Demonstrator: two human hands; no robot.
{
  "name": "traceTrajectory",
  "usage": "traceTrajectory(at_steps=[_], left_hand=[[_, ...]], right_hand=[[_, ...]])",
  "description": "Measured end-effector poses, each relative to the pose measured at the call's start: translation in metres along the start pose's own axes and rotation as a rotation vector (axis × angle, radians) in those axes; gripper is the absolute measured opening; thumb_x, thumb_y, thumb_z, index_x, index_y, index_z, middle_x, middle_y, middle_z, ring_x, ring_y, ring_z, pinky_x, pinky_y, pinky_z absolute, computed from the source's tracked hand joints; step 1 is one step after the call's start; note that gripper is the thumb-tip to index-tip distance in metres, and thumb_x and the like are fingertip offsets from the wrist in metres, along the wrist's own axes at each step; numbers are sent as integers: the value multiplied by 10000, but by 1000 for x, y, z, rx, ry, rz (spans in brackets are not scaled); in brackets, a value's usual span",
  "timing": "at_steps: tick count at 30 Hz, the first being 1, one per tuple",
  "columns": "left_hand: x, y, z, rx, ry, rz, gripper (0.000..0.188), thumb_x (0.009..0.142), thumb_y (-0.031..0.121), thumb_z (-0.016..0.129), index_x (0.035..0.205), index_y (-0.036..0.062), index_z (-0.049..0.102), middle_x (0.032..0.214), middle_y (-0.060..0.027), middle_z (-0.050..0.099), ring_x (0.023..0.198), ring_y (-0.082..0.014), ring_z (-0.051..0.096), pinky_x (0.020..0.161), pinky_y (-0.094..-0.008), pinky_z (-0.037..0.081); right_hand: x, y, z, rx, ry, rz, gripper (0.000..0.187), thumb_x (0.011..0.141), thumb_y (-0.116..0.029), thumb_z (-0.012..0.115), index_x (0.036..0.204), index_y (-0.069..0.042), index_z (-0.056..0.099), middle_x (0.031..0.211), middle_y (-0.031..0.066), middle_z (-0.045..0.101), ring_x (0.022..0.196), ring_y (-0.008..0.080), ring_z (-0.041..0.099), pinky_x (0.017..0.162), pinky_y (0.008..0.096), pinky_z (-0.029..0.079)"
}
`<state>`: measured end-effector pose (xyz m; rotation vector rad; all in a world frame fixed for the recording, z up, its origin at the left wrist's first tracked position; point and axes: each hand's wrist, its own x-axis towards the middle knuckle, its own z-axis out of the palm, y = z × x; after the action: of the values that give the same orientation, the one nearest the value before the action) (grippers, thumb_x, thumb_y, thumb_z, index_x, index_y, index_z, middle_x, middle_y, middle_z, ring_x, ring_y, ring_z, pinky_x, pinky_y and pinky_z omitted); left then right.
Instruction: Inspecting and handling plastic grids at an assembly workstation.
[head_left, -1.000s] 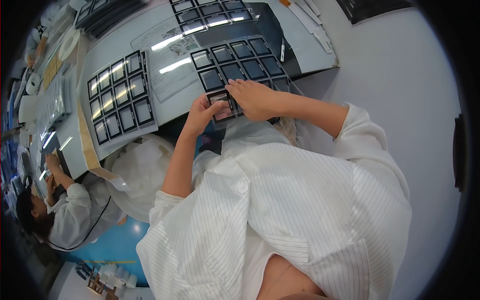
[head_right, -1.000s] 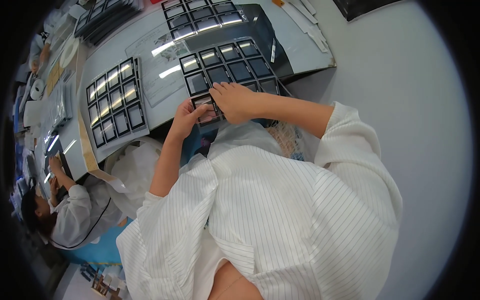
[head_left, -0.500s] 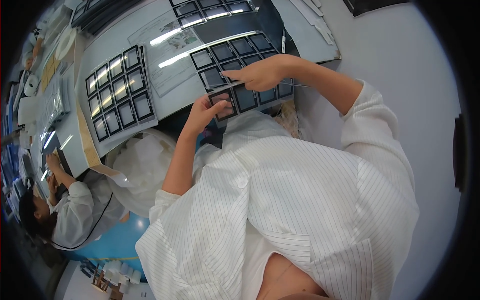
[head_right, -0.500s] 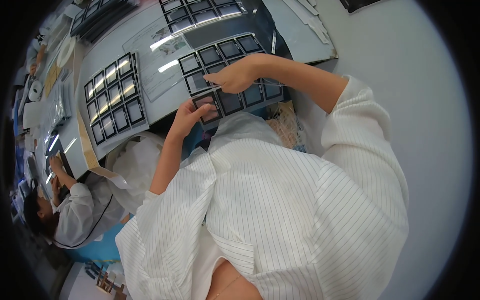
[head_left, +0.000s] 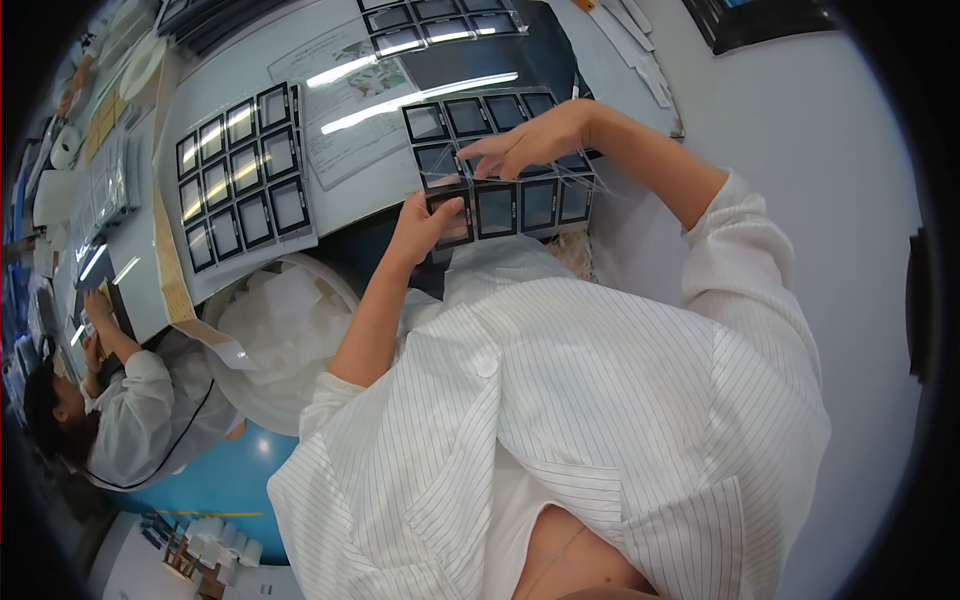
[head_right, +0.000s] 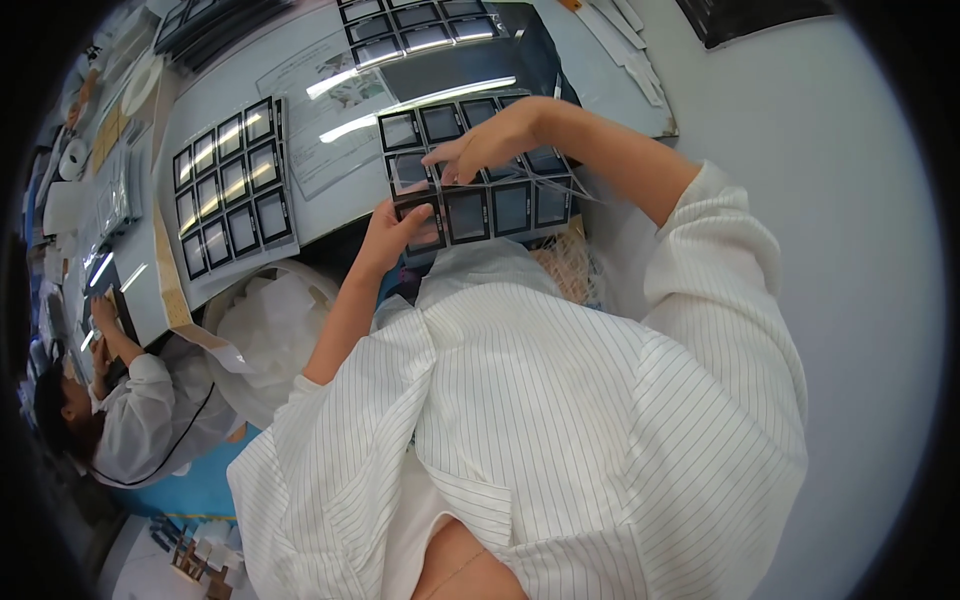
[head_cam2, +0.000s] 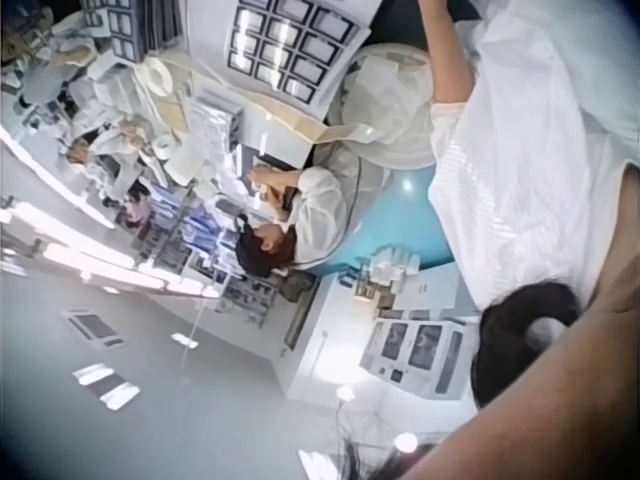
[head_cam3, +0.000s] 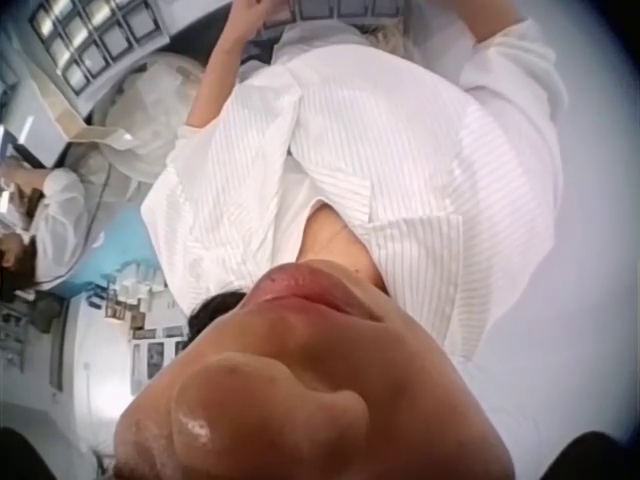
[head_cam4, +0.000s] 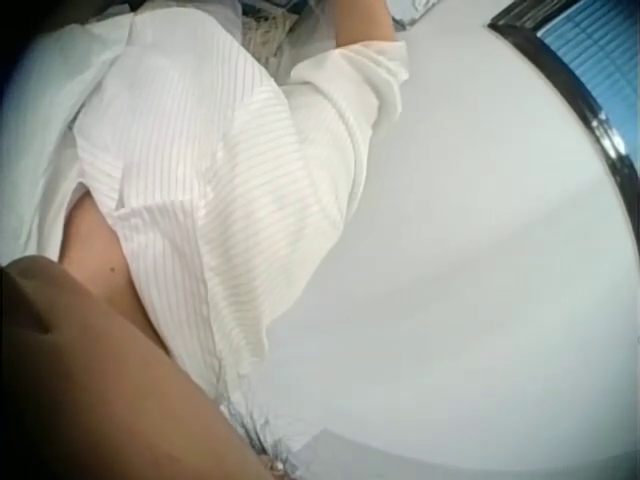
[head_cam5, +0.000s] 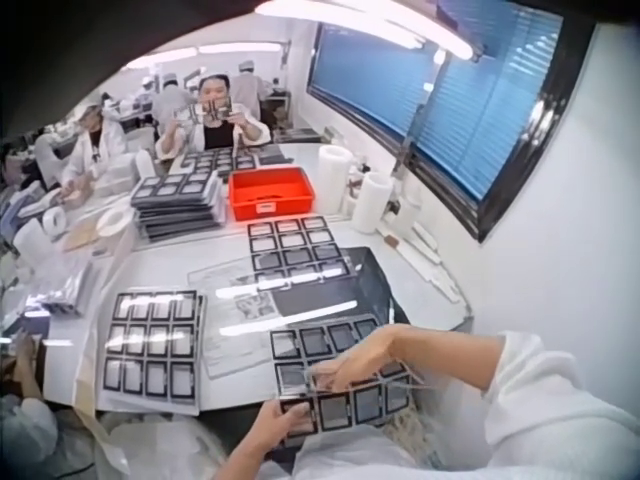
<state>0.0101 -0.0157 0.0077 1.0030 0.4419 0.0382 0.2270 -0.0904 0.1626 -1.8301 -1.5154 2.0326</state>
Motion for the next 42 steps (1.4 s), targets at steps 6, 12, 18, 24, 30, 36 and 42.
traceTrajectory(at_steps=[6,12,18,24,30,36,42], left_hand=[[-14,-33,-21,4,102,-149,404,885,81,596,1271,8,499,1065,-64,623,897,-129,619,770,-294,556],[10,27,-23,28,-141,-3,393,823,159,687,1152,-13,559,1057,-74,619,937,-150,608,809,-317,528],[39,33,-29,112,33,-56,300,853,192,663,1078,4,597,949,-63,655,838,-133,633,753,-296,549],[6,58,-29,376,-120,115,284,873,125,624,1130,3,612,947,-49,674,782,-80,578,712,-236,486],[-45,134,-28,781,-342,64,327,864,-4,568,1183,51,615,877,12,658,723,-53,501,659,-205,432],[-89,193,-36,511,-215,-38,407,876,-28,528,1282,-34,497,1002,-131,677,867,-117,641,741,-223,506],[-56,207,21,497,-89,114,464,903,112,562,1306,-76,428,1006,-210,661,820,-224,686,661,-275,564]], right_hand=[[-24,13,-52,448,-116,-116,610,876,-221,483,1424,-32,292,1222,138,560,1153,234,497,1014,372,350],[-18,-16,-19,325,-169,-14,596,887,-317,487,1411,-85,324,1254,104,544,1171,236,485,1011,465,337],[-33,-19,-9,175,-100,-51,480,902,-339,453,1309,-87,482,1327,138,492,1235,282,459,995,466,396],[-144,51,-59,617,200,-416,369,911,-301,438,1150,-45,554,1217,176,584,1129,311,574,850,468,515],[-265,143,-9,818,428,-299,332,943,-321,415,1050,-45,564,1177,202,598,1067,303,610,806,459,543],[-324,191,119,1062,844,97,327,918,-336,483,1053,-43,535,1181,166,598,1015,250,633,768,474,537],[-169,346,307,-139,869,690,224,890,-188,444,1006,-1,484,997,215,573,983,368,561,714,463,472]])
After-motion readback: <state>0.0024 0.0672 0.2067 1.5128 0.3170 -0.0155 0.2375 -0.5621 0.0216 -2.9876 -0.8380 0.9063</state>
